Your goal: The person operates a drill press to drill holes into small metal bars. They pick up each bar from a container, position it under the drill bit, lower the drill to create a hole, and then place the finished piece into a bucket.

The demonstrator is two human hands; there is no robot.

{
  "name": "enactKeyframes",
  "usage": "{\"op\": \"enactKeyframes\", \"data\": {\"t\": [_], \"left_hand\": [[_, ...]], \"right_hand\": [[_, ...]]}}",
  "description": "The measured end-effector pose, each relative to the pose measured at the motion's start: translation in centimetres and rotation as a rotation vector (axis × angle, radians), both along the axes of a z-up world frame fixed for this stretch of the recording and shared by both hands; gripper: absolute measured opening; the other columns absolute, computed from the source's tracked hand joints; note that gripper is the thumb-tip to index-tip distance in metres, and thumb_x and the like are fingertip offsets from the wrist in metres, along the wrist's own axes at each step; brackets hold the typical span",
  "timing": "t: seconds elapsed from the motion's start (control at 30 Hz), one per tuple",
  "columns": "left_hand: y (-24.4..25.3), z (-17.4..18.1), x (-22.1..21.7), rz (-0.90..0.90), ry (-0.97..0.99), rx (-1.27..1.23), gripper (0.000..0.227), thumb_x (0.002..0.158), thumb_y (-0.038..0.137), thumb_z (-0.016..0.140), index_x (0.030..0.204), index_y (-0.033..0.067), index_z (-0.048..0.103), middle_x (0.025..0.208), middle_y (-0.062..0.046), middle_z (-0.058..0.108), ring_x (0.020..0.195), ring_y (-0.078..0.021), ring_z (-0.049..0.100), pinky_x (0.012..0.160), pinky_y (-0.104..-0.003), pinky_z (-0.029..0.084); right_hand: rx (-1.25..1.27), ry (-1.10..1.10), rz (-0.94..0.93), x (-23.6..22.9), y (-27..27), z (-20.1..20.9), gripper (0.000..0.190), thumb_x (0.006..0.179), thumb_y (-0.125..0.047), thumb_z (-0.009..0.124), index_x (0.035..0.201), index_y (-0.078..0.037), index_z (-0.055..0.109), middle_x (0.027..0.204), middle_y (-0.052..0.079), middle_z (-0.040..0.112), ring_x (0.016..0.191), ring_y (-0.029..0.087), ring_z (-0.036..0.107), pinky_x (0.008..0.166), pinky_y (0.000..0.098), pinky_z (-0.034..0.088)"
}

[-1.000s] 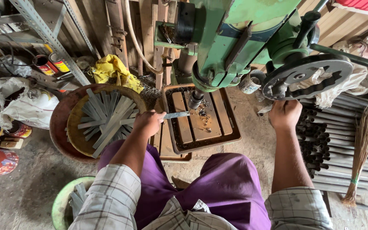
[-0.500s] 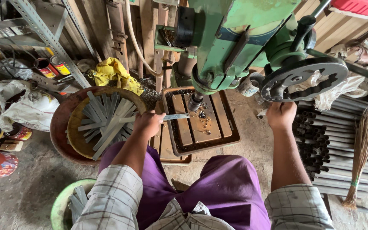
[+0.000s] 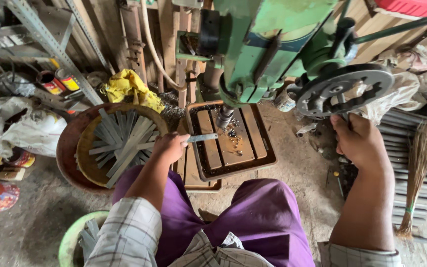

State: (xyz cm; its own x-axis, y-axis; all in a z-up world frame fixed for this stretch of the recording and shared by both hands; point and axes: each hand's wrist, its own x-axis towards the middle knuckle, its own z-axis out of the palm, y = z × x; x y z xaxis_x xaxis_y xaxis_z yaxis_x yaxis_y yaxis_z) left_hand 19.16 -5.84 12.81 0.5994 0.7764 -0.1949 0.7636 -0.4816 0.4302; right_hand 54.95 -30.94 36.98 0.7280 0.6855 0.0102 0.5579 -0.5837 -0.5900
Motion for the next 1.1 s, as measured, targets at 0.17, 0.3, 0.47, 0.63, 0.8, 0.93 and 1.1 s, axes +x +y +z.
{"op": "enactKeyframes", "data": {"t": [0.17, 0.3, 0.47, 0.63, 0.8, 0.93, 1.1], "left_hand": [[-0.1, 0.2, -0.5, -0.044, -0.034, -0.178, 0.031, 0.093, 0.030, 0.070, 0.123, 0.0226, 0.071, 0.110, -0.005, 0.074, 0.093, -0.0239, 0.074, 0.085, -0.038, 0.058], [0.0, -1.9, -1.0, -0.153, -0.207, -0.046, 0.019, 0.085, 0.016, 0.066, 0.100, 0.0144, 0.077, 0.113, -0.006, 0.070, 0.098, -0.0232, 0.072, 0.084, -0.038, 0.060], [0.4, 1.3, -2.4, 0.029, 0.246, 0.223, 0.017, 0.092, 0.021, 0.063, 0.097, 0.0207, 0.079, 0.123, -0.007, 0.064, 0.119, -0.0253, 0.058, 0.101, -0.044, 0.042], [2.5, 0.9, -2.4, 0.214, 0.423, 0.168, 0.026, 0.107, 0.025, 0.048, 0.112, 0.0194, 0.073, 0.114, -0.012, 0.073, 0.105, -0.0259, 0.067, 0.094, -0.046, 0.050], [1.7, 0.1, -3.1, 0.331, 0.055, 0.125, 0.028, 0.104, 0.029, 0.051, 0.116, 0.0205, 0.075, 0.099, -0.015, 0.078, 0.088, -0.0308, 0.071, 0.076, -0.045, 0.059], [4.6, -3.2, -4.0, 0.387, -0.535, 0.005, 0.032, 0.104, 0.020, 0.047, 0.129, 0.0197, 0.067, 0.112, -0.011, 0.075, 0.078, -0.0236, 0.075, 0.063, -0.038, 0.062], [5.8, -5.5, -3.7, 0.419, -0.967, 0.143, 0.013, 0.101, 0.013, 0.057, 0.102, 0.0099, 0.070, 0.109, -0.009, 0.079, 0.084, -0.0118, 0.076, 0.063, -0.024, 0.062]], "right_hand": [[0.046, -0.011, 0.060, -0.4, 0.4, -0.1, 0.042, 0.102, -0.036, 0.069, 0.089, 0.004, 0.067, 0.058, 0.008, 0.057, 0.048, 0.018, 0.057, 0.049, 0.0370, 0.045], [0.074, 0.042, 0.072, -0.4, 0.3, 0.0, 0.035, 0.098, -0.035, 0.070, 0.094, -0.001, 0.070, 0.057, 0.008, 0.057, 0.046, 0.017, 0.055, 0.048, 0.0348, 0.045], [0.082, 0.077, 0.052, -0.5, 0.4, 0.1, 0.034, 0.097, -0.035, 0.071, 0.094, -0.001, 0.070, 0.057, 0.006, 0.058, 0.046, 0.015, 0.054, 0.047, 0.0341, 0.045], [0.131, 0.072, 0.072, -0.6, 0.5, -0.5, 0.033, 0.097, -0.033, 0.071, 0.091, 0.000, 0.068, 0.057, 0.005, 0.056, 0.046, 0.014, 0.054, 0.047, 0.0334, 0.044], [0.162, 0.080, 0.085, -0.5, 0.5, -1.0, 0.032, 0.098, -0.031, 0.072, 0.088, -0.001, 0.066, 0.055, 0.004, 0.053, 0.046, 0.013, 0.052, 0.047, 0.0324, 0.042], [0.166, 0.072, 0.093, -0.4, 0.7, -1.3, 0.032, 0.097, -0.029, 0.074, 0.085, -0.001, 0.063, 0.056, 0.003, 0.052, 0.046, 0.013, 0.049, 0.046, 0.0331, 0.040], [0.175, 0.008, 0.110, -0.4, 0.8, -1.5, 0.032, 0.096, -0.027, 0.074, 0.081, -0.002, 0.062, 0.056, 0.003, 0.051, 0.047, 0.012, 0.047, 0.047, 0.0325, 0.039]]}}
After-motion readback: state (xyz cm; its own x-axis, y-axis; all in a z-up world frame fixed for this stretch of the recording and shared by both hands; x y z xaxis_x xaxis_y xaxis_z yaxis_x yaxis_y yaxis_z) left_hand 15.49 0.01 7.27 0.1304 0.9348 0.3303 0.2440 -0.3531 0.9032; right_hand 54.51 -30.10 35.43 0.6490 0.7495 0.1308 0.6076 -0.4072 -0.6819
